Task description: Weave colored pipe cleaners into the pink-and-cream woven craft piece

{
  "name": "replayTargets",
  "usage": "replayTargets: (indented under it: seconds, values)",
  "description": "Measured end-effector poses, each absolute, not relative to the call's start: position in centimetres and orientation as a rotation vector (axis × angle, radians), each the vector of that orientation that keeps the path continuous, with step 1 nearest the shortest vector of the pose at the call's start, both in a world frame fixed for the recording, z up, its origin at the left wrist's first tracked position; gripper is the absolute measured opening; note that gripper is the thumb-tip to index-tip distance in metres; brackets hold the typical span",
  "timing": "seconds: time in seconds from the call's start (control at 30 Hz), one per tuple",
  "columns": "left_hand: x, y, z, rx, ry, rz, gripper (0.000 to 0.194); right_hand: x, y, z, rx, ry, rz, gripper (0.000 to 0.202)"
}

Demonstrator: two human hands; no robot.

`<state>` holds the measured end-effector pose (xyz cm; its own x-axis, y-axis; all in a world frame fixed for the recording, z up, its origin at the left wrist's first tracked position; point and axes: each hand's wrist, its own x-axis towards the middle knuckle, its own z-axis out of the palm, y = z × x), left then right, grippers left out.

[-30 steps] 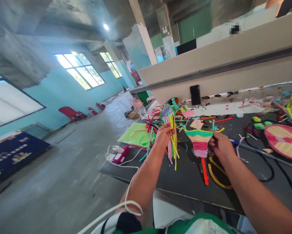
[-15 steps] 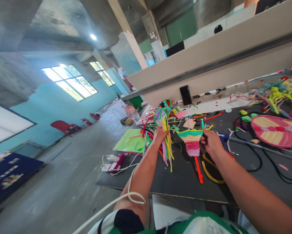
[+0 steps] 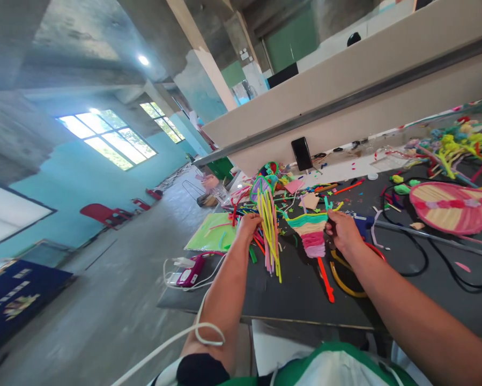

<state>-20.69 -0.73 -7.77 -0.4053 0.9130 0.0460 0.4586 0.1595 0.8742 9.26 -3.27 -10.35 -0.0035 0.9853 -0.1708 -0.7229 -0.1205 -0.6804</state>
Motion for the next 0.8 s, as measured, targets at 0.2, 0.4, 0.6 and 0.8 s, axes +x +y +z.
replayTargets:
  seconds: [0.2,0.4,0.6,0.8]
  values:
    - [-20.9,-1.5,-4.0,1.205,1.731,1.425,0.022,9.2,-3.5,-10.3,-0.762,-0.531,1.638,0.029]
    - [-21.7,-2.5,-1.2,1.258,1.503,1.81,0.028,9.1,-3.7,-10.2,-0.775,-0.58,1.647,0.033]
    - [-20.5,-0.2,-5.0,1.28,1.536,1.528,0.018,8.9,-3.7,-10.6,-0.825,-0.633,1.628,0.031]
    - [-20.3,3.8,-7.9,1.148,1.545,1.651,0.013,8.7,-3.8,-10.7,-0.816,-0.656,1.588,0.034]
